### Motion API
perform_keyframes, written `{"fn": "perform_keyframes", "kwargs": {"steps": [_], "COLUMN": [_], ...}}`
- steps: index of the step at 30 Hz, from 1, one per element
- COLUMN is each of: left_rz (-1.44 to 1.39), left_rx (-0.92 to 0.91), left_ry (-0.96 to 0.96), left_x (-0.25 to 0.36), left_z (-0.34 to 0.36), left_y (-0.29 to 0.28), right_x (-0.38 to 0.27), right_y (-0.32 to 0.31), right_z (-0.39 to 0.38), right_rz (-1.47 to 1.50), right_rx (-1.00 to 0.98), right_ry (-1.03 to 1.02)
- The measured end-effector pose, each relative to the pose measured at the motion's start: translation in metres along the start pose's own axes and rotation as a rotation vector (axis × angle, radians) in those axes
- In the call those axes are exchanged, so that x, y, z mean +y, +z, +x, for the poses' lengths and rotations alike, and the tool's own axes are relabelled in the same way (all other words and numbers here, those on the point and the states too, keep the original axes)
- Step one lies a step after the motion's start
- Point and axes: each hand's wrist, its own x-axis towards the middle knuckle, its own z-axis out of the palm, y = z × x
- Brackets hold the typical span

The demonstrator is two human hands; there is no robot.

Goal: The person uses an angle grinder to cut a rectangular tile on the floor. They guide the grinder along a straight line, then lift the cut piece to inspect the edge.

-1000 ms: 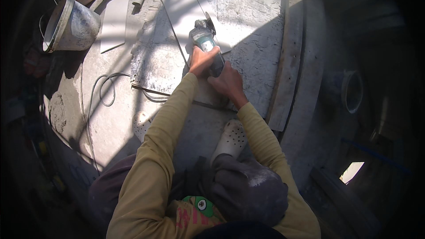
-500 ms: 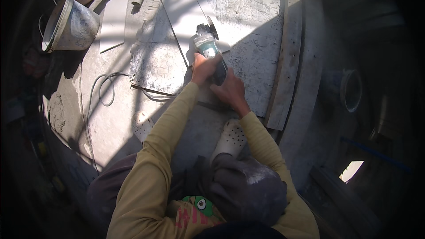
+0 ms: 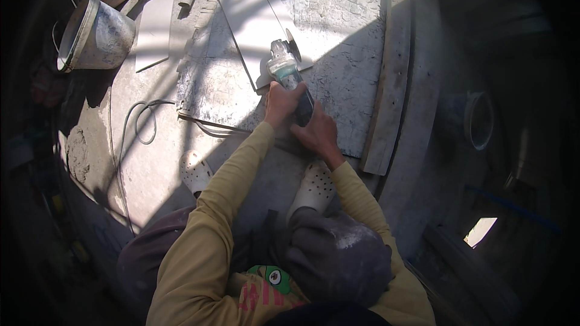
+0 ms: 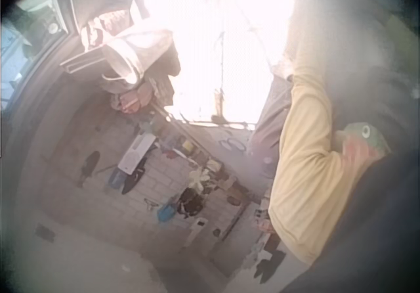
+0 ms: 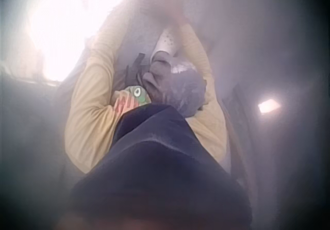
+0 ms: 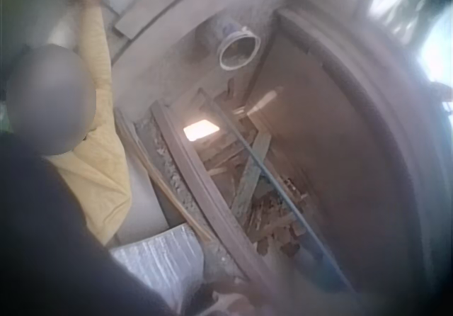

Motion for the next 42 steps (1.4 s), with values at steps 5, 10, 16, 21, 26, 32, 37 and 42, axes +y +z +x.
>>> {"fn": "perform_keyframes", "kwargs": {"steps": [5,10,16,21,26,32,37,42], "left_rz": [0.026,0.035,0.008,0.028,0.027,0.033,0.019,0.028], "left_rx": [-0.041,-0.023,0.006,-0.007,-0.032,-0.051,-0.028,-0.03], "left_ry": [0.019,0.031,0.064,0.035,0.033,-0.002,0.041,0.066], "left_x": [-0.013,-0.011,-0.002,0.002,0.005,0.005,0.005,0.002], "left_z": [0.003,-0.013,-0.033,-0.041,-0.045,-0.048,-0.056,-0.062], "left_y": [0.006,0.004,0.006,0.005,0.005,0.005,0.006,0.007], "right_x": [0.005,0.01,0.017,0.02,0.019,0.017,0.02,0.024], "right_y": [0.0,0.0,0.002,0.004,0.001,-0.003,-0.003,-0.001], "right_z": [-0.005,-0.013,-0.022,-0.026,-0.029,-0.034,-0.039,-0.043], "right_rz": [-0.014,-0.018,-0.007,0.002,0.004,-0.005,0.02,0.033], "right_rx": [-0.001,-0.003,-0.008,0.007,-0.009,-0.028,-0.019,-0.033], "right_ry": [-0.012,-0.011,-0.001,-0.005,0.0,0.025,0.003,0.013]}}
